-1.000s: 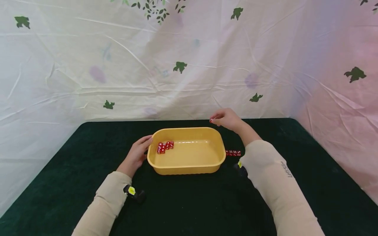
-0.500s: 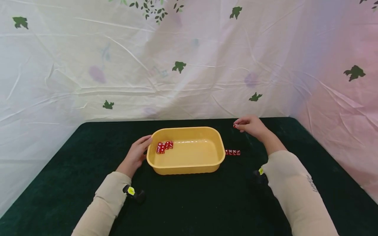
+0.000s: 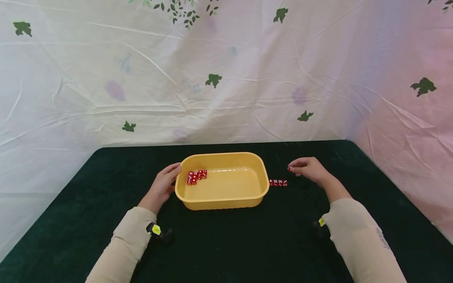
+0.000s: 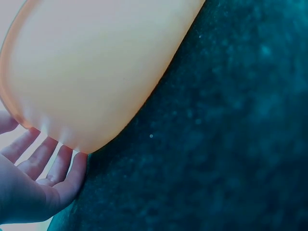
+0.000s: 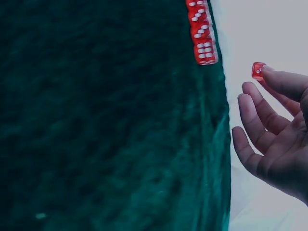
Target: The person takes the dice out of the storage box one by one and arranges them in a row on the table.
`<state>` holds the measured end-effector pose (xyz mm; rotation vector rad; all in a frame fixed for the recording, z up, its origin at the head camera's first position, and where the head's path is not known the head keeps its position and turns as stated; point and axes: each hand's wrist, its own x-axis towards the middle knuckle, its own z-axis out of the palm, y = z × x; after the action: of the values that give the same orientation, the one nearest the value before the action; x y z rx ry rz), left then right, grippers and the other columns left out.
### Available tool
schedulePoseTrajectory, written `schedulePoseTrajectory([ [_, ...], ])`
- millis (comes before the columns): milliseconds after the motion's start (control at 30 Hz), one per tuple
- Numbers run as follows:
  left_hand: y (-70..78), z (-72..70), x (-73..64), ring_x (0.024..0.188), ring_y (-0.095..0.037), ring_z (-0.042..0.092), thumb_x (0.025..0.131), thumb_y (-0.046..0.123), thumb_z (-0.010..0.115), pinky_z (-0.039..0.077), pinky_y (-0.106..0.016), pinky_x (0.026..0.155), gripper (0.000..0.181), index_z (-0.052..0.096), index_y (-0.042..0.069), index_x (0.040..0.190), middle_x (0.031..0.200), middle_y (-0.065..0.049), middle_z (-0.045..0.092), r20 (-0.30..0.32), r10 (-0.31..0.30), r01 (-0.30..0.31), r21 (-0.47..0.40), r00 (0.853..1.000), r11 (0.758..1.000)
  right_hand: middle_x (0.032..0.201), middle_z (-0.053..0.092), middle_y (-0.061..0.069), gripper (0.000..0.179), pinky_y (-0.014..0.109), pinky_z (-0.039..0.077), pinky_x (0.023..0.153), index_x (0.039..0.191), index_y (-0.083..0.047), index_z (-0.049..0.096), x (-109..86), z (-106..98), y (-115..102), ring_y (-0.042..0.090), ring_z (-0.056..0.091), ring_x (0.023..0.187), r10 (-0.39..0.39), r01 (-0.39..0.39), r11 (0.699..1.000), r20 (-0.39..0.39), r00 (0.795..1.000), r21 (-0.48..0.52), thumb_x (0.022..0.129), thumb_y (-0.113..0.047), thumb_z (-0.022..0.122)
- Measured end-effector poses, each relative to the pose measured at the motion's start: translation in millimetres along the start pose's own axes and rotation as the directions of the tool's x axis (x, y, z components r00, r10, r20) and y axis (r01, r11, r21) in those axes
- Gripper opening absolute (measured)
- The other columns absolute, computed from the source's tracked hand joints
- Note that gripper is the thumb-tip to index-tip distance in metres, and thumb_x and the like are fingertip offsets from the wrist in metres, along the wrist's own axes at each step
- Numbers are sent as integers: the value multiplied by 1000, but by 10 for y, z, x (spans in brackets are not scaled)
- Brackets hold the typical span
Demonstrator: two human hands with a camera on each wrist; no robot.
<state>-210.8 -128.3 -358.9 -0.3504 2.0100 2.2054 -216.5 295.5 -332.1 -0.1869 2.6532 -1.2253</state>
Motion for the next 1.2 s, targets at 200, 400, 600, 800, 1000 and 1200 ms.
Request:
schedulePoseTrajectory([
  [200, -5, 11, -9, 104, -21, 43, 86, 30, 52, 38, -42, 83, 32, 51, 16, 115, 115, -3, 47, 2, 1, -1, -5, 1000, 1000, 108, 51, 19, 41, 41, 42, 76, 111, 4, 50, -38, 66, 95, 27, 51, 87, 14, -14, 1000, 19, 1000, 11, 87, -29, 51],
  [400, -2, 7, -5, 104, -21, 43, 86, 30, 52, 38, -41, 83, 33, 51, 16, 116, 116, -3, 47, 4, -5, 5, -8, 1000, 1000, 106, 51, 17, 41, 38, 43, 74, 111, 5, 50, -77, 102, 131, 26, 51, 86, 26, -27, 999, 42, 999, 21, 86, -27, 52],
  [600, 7, 6, 1, 104, -21, 43, 86, 30, 52, 39, -41, 82, 33, 51, 15, 115, 115, -3, 47, 2, -9, 9, -11, 1000, 1000, 103, 52, 16, 36, 39, 42, 75, 111, 5, 51, -100, 123, 170, 25, 50, 86, 27, -30, 999, 64, 998, 37, 87, -22, 52],
  [800, 0, -3, 2, 104, -21, 43, 86, 29, 52, 39, -41, 82, 33, 51, 14, 115, 115, -4, 47, -1, -8, 8, -16, 1000, 1000, 100, 53, 13, 33, 41, 41, 76, 108, 4, 53, -104, 146, 169, 26, 49, 90, 30, -31, 999, 72, 997, 18, 86, -21, 53],
  [1000, 12, -7, -15, 104, -21, 43, 86, 29, 52, 39, -40, 81, 33, 51, 15, 116, 116, -4, 47, 0, -11, 11, -23, 1000, 1000, 99, 53, 13, 30, 42, 40, 77, 104, 2, 56, -100, 160, 166, 26, 47, 90, 36, -37, 999, 73, 997, 6, 85, -21, 55],
  [1200, 24, 5, -34, 104, -21, 43, 86, 29, 52, 39, -41, 82, 33, 51, 15, 116, 116, -3, 47, 4, -18, 18, -17, 1000, 1000, 97, 53, 12, 28, 39, 41, 75, 102, 1, 57, -106, 172, 180, 26, 47, 88, 50, -50, 999, 71, 996, 4, 84, -20, 55],
])
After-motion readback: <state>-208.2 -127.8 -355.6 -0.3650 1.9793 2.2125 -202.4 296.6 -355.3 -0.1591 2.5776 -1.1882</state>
